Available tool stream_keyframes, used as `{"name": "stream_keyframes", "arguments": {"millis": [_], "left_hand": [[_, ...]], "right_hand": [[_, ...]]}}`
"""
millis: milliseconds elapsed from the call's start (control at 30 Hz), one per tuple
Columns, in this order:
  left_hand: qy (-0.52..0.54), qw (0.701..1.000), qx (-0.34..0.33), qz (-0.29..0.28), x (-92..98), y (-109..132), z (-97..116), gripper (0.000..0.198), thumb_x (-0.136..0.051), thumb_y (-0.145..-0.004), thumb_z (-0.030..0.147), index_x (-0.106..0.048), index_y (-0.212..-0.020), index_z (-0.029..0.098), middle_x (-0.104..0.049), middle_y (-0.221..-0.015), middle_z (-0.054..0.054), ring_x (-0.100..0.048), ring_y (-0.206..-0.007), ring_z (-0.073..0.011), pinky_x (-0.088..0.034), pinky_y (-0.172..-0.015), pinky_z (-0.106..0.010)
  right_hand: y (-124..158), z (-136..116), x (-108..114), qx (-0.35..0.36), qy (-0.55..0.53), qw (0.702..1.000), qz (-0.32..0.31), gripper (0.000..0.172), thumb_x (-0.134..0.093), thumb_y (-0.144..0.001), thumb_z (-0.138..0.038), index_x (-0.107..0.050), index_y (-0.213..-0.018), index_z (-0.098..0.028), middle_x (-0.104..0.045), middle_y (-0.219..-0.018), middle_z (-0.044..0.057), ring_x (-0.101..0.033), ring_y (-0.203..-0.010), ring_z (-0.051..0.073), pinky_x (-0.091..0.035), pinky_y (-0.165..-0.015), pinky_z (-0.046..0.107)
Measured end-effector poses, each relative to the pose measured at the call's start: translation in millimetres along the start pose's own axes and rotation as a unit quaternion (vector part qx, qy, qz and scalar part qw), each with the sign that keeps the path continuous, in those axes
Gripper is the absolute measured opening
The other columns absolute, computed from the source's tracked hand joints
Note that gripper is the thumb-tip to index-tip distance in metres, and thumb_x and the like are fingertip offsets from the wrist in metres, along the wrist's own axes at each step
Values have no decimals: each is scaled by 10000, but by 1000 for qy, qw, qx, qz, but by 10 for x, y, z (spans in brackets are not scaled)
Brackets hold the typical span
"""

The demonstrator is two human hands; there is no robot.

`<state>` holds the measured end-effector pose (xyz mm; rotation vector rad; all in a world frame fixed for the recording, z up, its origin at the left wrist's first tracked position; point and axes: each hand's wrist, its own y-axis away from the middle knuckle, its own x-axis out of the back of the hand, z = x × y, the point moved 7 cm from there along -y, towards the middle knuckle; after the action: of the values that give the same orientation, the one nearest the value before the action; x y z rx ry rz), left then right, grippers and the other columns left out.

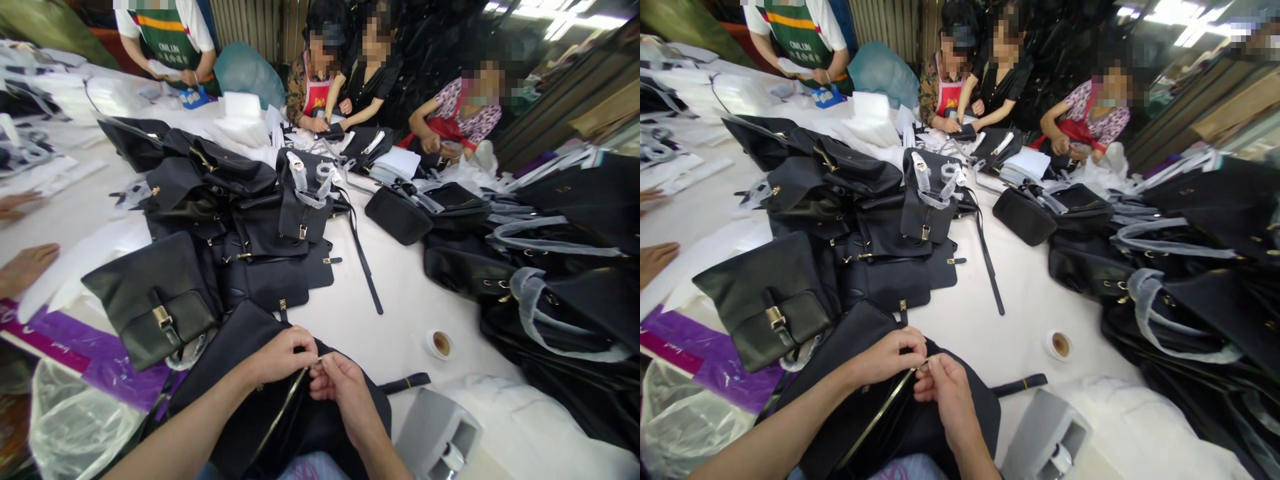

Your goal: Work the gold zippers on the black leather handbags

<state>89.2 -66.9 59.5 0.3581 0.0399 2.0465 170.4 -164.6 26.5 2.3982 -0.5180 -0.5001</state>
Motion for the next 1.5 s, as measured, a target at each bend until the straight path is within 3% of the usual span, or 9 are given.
{"name": "stream_keyframes", "arguments": {"millis": [100, 333, 600, 867, 1033, 1167, 1233, 1367, 1500], "left_hand": [[-25, 995, -50, -78, 23, 11, 103, 145, -561, -750, 117, -677, -806, 184, -683, -850, -15, -568, -891, -175, -399, -898, -297], [-26, 995, -39, -92, 46, -102, -10, 97, -585, -756, 129, -660, -765, 190, -681, -826, -6, -560, -868, -170, -408, -859, -288], [46, 998, 13, -32, 30, -323, -70, 44, -630, -696, 138, -644, -701, 180, -647, -798, -3, -556, -869, -171, -415, -851, -280], [85, 994, 64, -21, -3, -243, -194, 32, -627, -698, 211, -631, -681, 184, -653, -787, -14, -551, -894, -194, -410, -847, -291], [71, 991, 110, 31, -85, -225, -281, 38, -577, -680, 194, -579, -643, 186, -623, -761, -7, -540, -824, -184, -413, -788, -292], [15, 988, 126, 91, -91, -224, -281, 190, -549, -756, 262, -506, -585, 191, -567, -672, 8, -522, -745, -172, -400, -740, -294], [26, 990, 113, 75, -64, -226, -250, 230, -527, -797, 286, -510, -589, 190, -573, -660, 4, -530, -743, -173, -404, -753, -299], [77, 995, 0, -64, -23, -191, -76, 120, -535, -784, 215, -645, -824, 190, -673, -939, -34, -564, -959, -200, -397, -920, -322], [55, 998, -15, -20, 79, -159, -104, 150, -544, -721, 121, -634, -818, 193, -657, -909, -28, -560, -932, -193, -398, -905, -320]], "right_hand": [[-22, 30, 10, -23, -22, 999, 1, 553, -778, -573, -647, -631, -693, -127, -660, -672, 35, -571, -500, 89, -509, -479, 217], [-99, -46, 13, 9, 8, 1000, 4, 552, -749, -597, -666, -628, -695, -136, -648, -661, 23, -556, -495, 89, -511, -488, 230], [-223, -325, 157, 50, 83, 995, -4, 556, -664, -673, -701, -608, -675, -148, -597, -511, -15, -544, -441, 91, -477, -486, 222], [-190, -181, 120, 18, 45, 999, 14, 528, -666, -687, -675, -607, -670, -150, -583, -500, -22, -537, -433, 90, -459, -474, 217], [-182, -200, 104, 41, 76, 994, 62, 526, -612, -727, -686, -578, -661, -165, -563, -505, -25, -517, -449, 93, -457, -465, 218], [-187, -191, 109, 42, 90, 992, 72, 514, -606, -732, -679, -538, -632, -180, -538, -478, -35, -507, -433, 97, -447, -446, 217], [-192, -167, 125, 27, 74, 995, 62, 511, -622, -725, -671, -548, -639, -173, -549, -489, -33, -508, -427, 92, -447, -444, 213], [-214, -120, 134, 9, 41, 999, 31, 513, -649, -720, -654, -608, -690, -143, -580, -512, -21, -526, -426, 79, -453, -462, 197], [-248, -65, 114, 19, -6, 998, 59, 501, -686, -704, -635, -625, -698, -138, -598, -559, -16, -520, -458, 68, -467, -471, 184]]}}
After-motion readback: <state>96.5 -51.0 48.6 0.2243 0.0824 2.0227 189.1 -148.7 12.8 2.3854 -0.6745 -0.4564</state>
